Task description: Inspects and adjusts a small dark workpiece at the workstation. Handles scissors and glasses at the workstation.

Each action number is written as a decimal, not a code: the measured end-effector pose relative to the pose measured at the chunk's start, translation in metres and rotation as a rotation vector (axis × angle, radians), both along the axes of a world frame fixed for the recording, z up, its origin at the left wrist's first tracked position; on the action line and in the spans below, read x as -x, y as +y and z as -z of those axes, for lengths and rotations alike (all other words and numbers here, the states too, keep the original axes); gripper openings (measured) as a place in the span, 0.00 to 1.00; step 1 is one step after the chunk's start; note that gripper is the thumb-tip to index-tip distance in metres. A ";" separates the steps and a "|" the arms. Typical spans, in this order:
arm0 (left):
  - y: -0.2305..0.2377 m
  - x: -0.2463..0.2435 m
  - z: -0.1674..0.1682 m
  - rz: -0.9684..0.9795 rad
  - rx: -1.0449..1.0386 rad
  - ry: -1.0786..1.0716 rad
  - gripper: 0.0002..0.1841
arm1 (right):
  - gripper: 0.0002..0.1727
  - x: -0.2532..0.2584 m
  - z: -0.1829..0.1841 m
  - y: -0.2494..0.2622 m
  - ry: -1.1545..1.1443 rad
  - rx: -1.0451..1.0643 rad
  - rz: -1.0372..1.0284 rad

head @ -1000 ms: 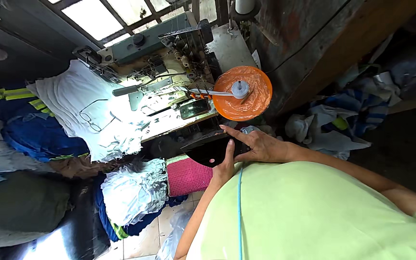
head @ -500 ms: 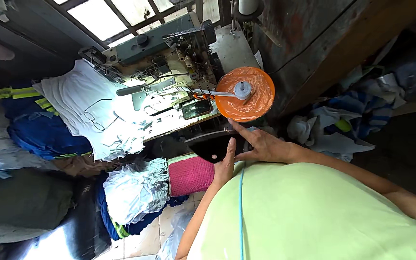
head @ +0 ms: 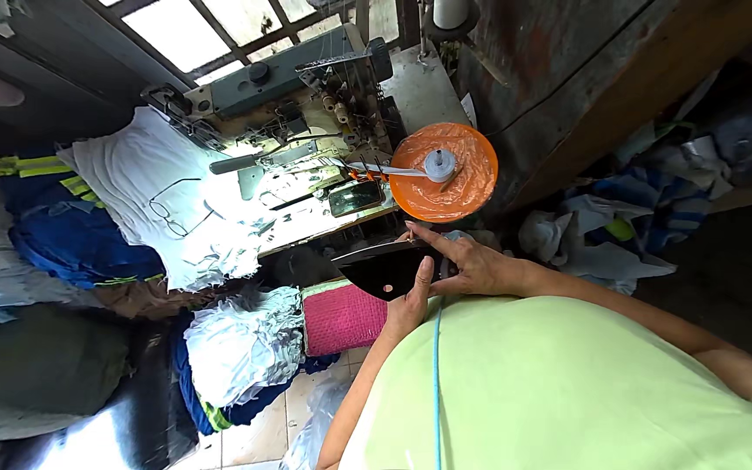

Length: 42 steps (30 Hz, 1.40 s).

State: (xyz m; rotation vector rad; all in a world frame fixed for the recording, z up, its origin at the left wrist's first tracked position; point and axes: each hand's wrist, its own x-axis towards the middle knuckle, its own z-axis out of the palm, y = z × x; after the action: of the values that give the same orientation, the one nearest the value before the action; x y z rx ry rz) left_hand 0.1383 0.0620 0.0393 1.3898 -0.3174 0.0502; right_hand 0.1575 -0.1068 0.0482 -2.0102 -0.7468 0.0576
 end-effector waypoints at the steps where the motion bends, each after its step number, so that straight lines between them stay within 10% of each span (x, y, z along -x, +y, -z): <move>1: 0.000 0.000 0.000 -0.002 -0.022 -0.004 0.30 | 0.53 0.000 0.000 0.000 0.007 0.000 0.006; 22: -0.003 0.004 -0.004 -0.092 0.059 0.092 0.06 | 0.46 -0.005 0.003 -0.001 -0.052 0.012 -0.024; 35: -0.007 0.001 -0.006 -0.157 0.052 0.119 0.06 | 0.47 -0.005 -0.001 -0.003 -0.012 0.082 0.036; 42: 0.003 -0.002 0.002 0.038 0.049 0.052 0.28 | 0.55 -0.005 0.000 0.000 -0.020 0.026 -0.036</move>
State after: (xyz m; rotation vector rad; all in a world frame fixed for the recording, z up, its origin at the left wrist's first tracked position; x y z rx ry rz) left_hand 0.1398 0.0648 0.0370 1.3343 -0.2973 -0.0096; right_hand 0.1622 -0.1071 0.0483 -2.0246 -0.7988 0.0685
